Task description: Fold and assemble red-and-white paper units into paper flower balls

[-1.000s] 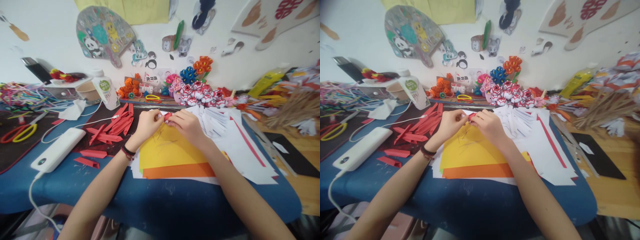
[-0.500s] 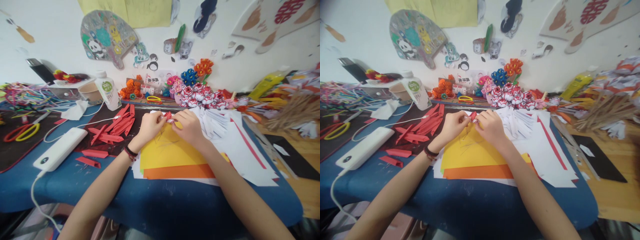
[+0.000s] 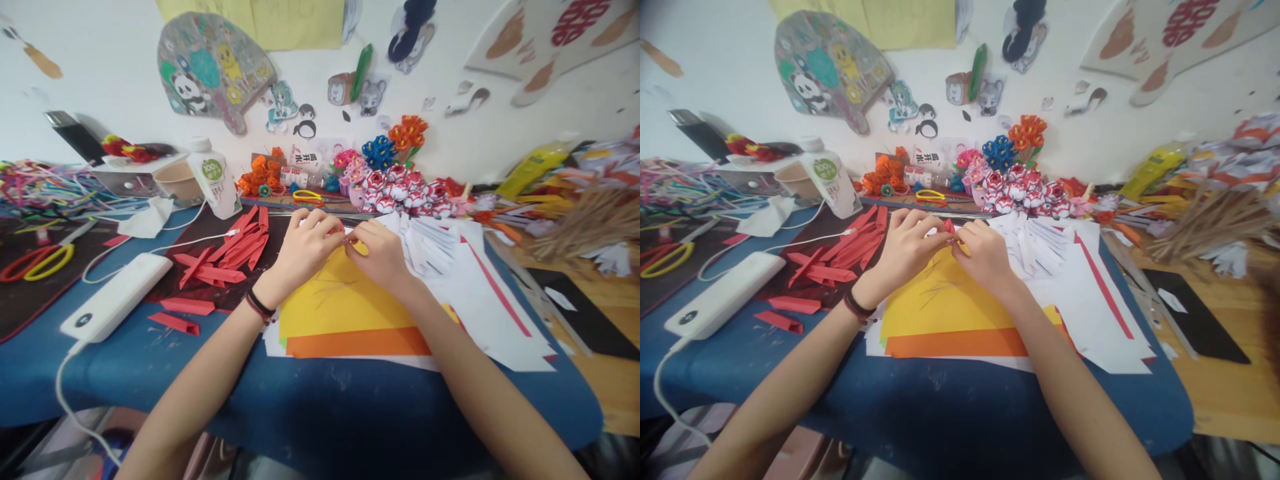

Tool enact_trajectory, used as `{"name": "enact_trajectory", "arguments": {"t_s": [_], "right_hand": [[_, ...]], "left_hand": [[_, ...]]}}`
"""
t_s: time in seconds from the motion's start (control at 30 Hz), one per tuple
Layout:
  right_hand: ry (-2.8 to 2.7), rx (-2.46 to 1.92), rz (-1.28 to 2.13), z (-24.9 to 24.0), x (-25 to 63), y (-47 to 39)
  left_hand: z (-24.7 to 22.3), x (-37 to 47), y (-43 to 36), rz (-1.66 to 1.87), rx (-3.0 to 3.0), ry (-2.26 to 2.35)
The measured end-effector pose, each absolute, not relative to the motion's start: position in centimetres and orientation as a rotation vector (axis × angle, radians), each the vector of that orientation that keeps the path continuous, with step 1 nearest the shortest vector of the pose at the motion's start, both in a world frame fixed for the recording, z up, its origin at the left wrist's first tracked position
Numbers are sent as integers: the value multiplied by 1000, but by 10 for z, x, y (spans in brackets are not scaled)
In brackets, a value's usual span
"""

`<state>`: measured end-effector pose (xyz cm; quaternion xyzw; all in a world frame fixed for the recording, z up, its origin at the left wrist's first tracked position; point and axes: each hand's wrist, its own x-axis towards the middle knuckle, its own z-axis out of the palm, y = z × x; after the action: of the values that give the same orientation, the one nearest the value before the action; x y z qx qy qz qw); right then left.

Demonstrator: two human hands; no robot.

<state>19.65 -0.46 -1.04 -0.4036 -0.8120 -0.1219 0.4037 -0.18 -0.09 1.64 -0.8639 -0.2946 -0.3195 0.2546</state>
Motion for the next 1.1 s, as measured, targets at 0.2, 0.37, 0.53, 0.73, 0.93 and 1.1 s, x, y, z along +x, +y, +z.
{"name": "enact_trajectory", "arguments": {"t_s": [0.2,0.37,0.53,0.73,0.93,1.1], "right_hand": [[-2049,-1030,-309,-10,197,-5],[-2054,-1035,-314,-10,197,-5],[-2051,-1041,-319,-9,196,-6],[-2052,-1036,-319,-9,197,-5],[-2071,-1028,-379,-10,197,-5],[-2135,-990,-530,-11,196,-5]], "left_hand": [[17,-3,-1,-819,-2343,-791],[16,-4,0,-809,-2392,-824],[16,-5,1,-839,-2394,-827],[16,-6,3,-848,-2415,-823],[12,0,0,-820,-2392,-820],[2,9,-3,-829,-2335,-930]]}}
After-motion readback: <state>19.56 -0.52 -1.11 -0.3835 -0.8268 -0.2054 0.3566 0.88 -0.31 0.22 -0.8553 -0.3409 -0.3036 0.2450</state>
